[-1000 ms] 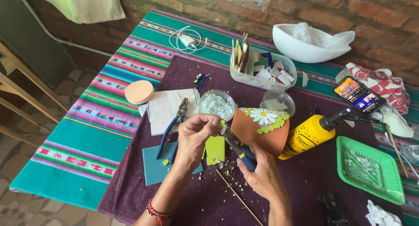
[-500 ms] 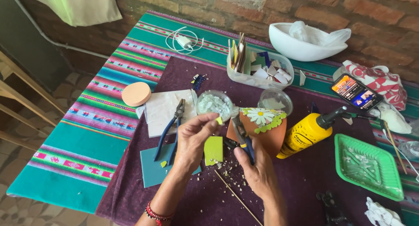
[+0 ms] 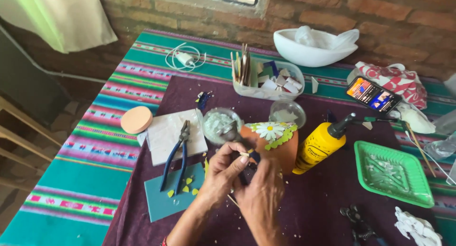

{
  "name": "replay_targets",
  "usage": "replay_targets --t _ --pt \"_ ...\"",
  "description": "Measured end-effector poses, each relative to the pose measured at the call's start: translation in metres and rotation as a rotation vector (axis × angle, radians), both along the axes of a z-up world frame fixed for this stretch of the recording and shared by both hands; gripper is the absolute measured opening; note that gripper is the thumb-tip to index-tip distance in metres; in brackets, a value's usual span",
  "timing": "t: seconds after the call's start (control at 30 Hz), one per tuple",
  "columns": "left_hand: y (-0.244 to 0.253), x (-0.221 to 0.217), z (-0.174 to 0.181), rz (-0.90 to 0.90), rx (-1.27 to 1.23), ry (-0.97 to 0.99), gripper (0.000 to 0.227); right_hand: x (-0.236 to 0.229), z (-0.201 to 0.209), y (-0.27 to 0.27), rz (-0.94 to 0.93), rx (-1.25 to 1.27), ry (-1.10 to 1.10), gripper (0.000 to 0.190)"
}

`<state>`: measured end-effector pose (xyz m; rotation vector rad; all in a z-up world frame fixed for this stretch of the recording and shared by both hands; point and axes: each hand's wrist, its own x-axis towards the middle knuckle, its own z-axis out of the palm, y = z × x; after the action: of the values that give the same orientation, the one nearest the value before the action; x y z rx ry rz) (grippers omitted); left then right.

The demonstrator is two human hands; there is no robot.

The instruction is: Decorating a small pot with mosaic pieces by cutting them with nippers and placing them on the pot's surface.

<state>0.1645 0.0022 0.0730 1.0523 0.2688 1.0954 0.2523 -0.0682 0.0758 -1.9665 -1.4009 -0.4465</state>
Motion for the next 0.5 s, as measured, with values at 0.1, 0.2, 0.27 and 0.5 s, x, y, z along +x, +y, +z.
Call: replay_targets --t 0.1,0.2,0.27,0.5 --pt "0.007 -0.003 0.006 0.091 0.048 0.104 0.006 -0.005 0.014 -0.005 0.056 -0.008 0.035 0.085" --pt "0.023 -0.018 0.006 0.177 0.193 0.330 0.008 0.012 0.018 0.000 0.329 0.160 0.022 0.067" --pt "0.030 -0.031 -0.001 0.120 0.269 0.404 0.008 0.024 0.038 -0.009 0.501 0.046 0.375 0.046" --pt "0.018 -0.025 0.025 -0.144 0.499 -0.157 0.008 0.064 -0.018 -0.024 1.229 -0.627 1.413 0.089"
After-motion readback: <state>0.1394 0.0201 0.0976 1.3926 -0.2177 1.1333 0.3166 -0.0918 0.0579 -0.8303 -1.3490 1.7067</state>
